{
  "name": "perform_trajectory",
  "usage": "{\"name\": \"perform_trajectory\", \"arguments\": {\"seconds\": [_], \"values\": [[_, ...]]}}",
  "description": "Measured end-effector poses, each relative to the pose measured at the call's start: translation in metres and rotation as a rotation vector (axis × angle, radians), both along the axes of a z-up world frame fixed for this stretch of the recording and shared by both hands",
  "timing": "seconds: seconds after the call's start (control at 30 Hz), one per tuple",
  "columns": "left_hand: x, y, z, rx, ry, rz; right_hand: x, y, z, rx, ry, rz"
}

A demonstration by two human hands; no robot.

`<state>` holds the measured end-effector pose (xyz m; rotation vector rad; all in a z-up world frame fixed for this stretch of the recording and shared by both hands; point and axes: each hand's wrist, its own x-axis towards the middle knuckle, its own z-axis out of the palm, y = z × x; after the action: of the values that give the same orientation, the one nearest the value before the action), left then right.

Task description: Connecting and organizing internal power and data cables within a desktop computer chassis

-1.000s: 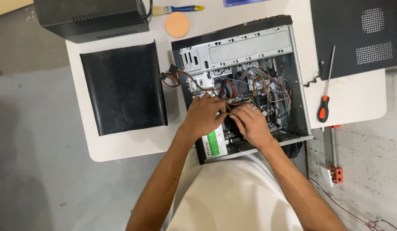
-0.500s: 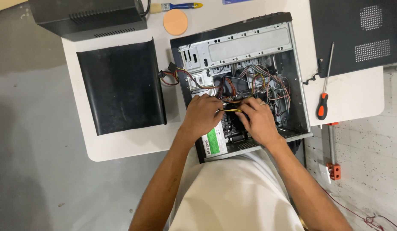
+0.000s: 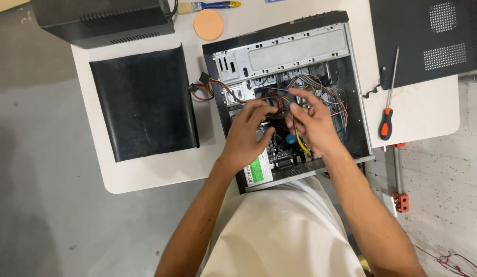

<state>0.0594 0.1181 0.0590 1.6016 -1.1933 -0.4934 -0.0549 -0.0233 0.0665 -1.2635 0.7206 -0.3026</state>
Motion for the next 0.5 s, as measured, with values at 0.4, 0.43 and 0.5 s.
{"name": "perform_trajectory", "arguments": {"seconds": [0.4,0.43,0.5], "values": [[-0.082,0.004,-0.008,-0.137,1.095,0.153,0.0,-0.009,-0.002,0.347,-0.106,-0.078],[-0.081,0.003,-0.002,-0.163,1.261,0.156,0.0,-0.009,-0.001,0.326,-0.097,-0.054],[-0.084,-0.002,0.004,-0.202,1.428,0.162,-0.004,-0.012,-0.002,0.301,-0.084,-0.023]]}}
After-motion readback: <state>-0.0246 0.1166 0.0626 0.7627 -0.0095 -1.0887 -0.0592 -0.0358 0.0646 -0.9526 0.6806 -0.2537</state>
